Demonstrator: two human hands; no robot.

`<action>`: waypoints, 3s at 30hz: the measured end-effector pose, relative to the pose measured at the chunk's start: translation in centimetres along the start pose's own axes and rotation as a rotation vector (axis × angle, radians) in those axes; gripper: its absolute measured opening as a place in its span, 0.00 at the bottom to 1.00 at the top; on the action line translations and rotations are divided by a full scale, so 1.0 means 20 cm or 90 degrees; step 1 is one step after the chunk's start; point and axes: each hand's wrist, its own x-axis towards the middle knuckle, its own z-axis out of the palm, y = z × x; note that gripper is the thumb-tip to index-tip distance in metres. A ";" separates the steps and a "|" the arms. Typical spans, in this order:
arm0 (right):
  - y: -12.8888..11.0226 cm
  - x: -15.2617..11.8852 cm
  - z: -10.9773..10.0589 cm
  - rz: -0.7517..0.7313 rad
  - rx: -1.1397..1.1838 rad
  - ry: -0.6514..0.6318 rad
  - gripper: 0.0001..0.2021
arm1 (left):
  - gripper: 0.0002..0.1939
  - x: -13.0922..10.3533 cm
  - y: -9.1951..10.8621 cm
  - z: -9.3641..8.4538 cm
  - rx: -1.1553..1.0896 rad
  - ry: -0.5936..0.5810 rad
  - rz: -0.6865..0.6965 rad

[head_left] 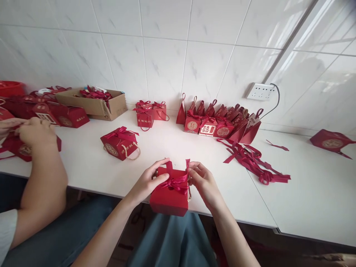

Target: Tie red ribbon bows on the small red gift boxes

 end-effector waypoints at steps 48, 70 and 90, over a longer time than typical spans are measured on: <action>-0.08 -0.24 0.03 -0.048 -0.403 -0.003 0.16 | 0.15 -0.21 0.05 0.05 0.191 0.125 0.044; -0.12 -0.16 0.02 0.240 -0.135 -0.132 0.20 | 0.12 -0.19 0.06 0.04 0.189 0.101 0.105; -0.11 -0.16 0.03 0.097 -0.365 -0.080 0.22 | 0.14 -0.17 0.05 0.02 0.160 0.069 0.057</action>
